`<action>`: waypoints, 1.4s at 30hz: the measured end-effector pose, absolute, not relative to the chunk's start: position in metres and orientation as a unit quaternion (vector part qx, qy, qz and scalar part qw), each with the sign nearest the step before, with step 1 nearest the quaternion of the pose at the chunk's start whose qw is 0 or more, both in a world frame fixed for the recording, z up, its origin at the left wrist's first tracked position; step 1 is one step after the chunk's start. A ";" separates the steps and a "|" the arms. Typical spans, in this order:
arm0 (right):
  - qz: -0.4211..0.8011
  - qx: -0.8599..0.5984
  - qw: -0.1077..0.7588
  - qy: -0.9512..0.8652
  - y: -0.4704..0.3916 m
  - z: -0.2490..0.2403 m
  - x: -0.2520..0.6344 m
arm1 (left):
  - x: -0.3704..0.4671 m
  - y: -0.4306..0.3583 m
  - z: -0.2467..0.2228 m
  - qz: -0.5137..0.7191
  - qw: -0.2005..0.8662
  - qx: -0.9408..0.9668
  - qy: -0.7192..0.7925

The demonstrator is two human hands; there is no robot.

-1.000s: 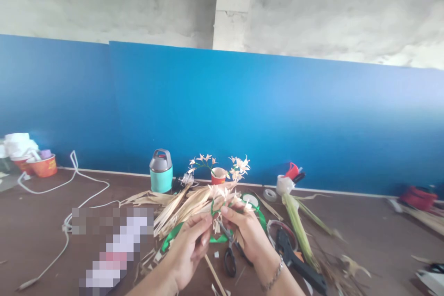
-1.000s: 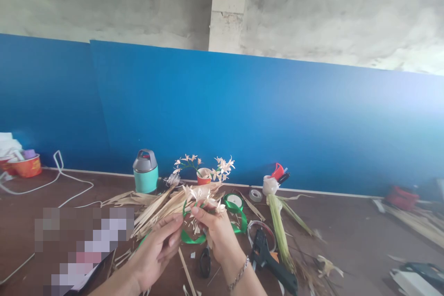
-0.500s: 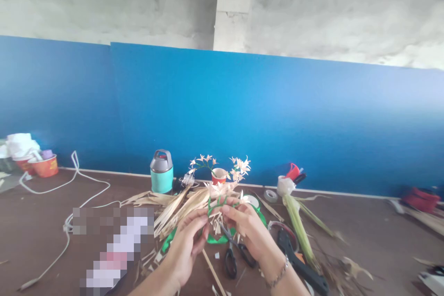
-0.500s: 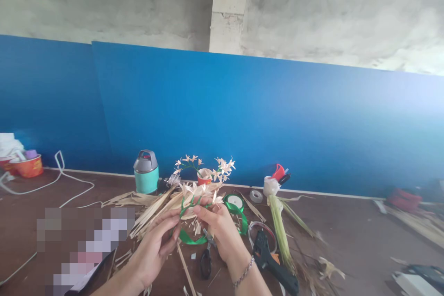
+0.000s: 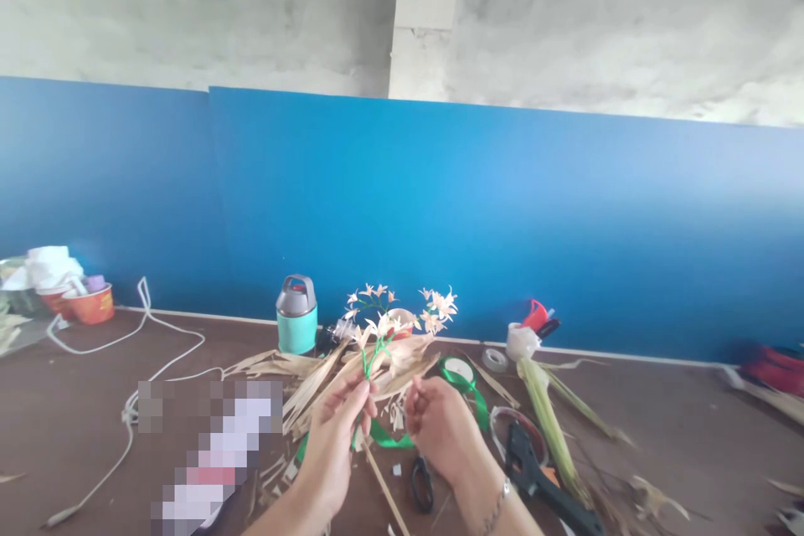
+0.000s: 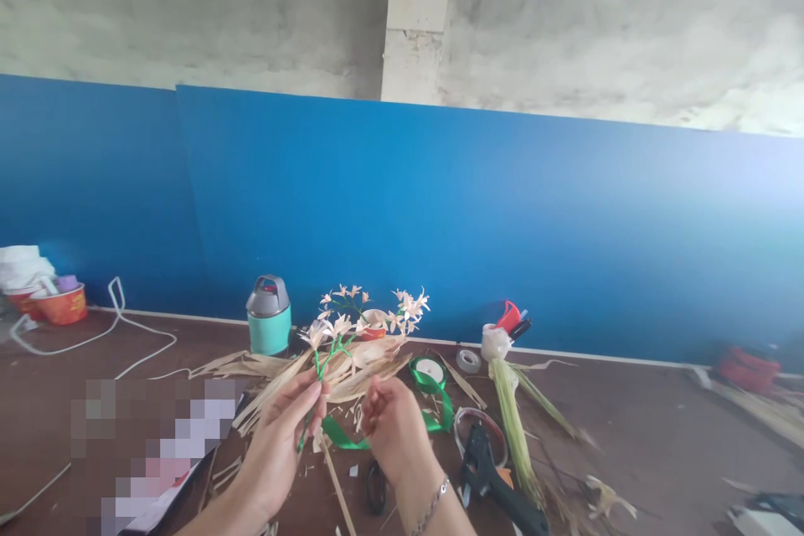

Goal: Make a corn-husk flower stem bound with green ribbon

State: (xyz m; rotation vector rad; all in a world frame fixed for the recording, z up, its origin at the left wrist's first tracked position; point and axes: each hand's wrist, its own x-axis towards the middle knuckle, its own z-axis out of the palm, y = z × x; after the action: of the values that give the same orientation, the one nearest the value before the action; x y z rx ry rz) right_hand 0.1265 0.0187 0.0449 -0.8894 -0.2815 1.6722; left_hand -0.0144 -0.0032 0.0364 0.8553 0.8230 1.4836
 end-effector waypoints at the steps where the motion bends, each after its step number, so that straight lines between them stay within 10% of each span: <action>1: 0.723 -0.379 0.562 -0.131 0.016 0.046 0.121 | -0.014 -0.004 0.037 0.632 0.582 0.370 0.354; 32: 0.739 -0.329 0.515 -0.283 0.002 0.048 0.106 | -0.008 -0.010 0.033 0.547 0.719 0.322 0.283; 42: 0.440 -0.452 0.541 -0.556 -0.002 0.067 0.118 | -0.010 -0.010 0.038 0.551 0.663 0.363 0.355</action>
State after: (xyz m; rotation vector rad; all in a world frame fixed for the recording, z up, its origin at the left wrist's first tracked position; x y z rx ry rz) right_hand 0.1178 -0.0017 0.0675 -1.0747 -1.3218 1.0463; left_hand -0.0096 -0.0096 0.0378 0.8195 0.8015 1.2452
